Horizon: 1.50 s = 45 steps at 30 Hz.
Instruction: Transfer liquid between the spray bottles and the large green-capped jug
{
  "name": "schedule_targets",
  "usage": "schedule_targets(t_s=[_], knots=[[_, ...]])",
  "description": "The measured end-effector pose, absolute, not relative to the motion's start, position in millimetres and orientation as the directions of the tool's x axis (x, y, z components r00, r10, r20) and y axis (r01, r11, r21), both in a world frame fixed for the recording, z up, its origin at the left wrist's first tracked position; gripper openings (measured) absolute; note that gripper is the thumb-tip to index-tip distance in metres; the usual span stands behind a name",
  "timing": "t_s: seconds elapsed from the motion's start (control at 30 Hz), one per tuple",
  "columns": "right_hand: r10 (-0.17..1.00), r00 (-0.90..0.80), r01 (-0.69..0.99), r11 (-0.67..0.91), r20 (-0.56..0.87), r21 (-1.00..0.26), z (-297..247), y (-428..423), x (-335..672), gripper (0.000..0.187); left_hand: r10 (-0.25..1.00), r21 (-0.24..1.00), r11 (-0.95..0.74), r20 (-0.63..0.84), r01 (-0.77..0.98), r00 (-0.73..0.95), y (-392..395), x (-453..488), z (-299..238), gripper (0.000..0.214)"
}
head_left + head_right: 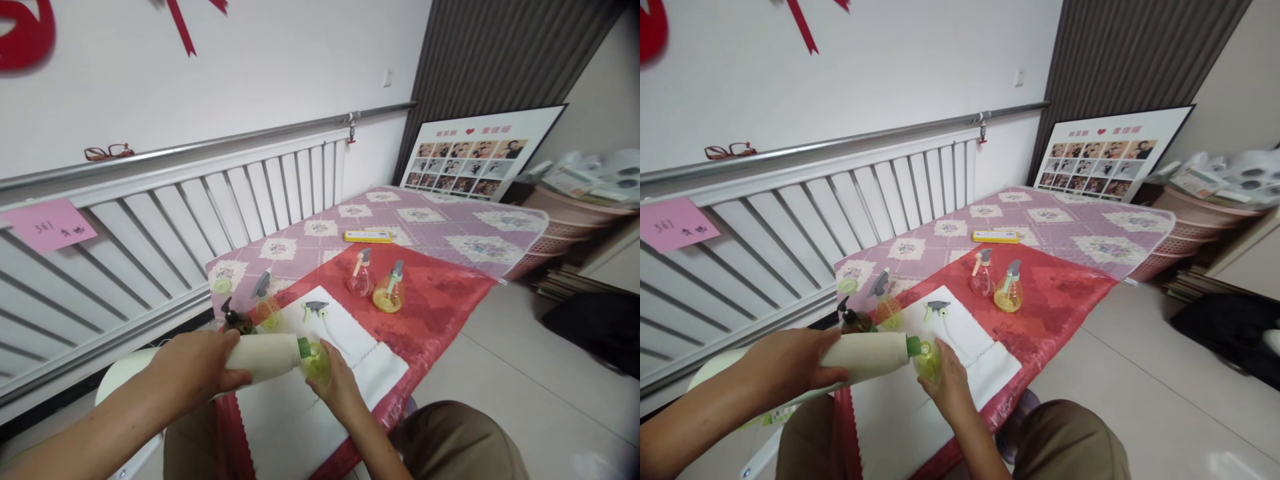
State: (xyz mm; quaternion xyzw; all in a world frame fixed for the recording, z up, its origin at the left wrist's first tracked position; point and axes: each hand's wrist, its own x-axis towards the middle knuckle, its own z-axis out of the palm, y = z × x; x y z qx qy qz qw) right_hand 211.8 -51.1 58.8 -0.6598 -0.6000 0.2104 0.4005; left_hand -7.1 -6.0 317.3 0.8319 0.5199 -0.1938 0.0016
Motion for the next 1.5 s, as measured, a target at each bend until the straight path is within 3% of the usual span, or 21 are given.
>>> schedule_targets(t_s=[1.5], knots=[[0.952,0.207,0.628,0.049,0.227,-0.777,57.6,-50.4,210.9,0.079,0.877,-0.161,-0.439,-0.29,0.884,0.382,-3.6,-9.0,310.9,0.04]])
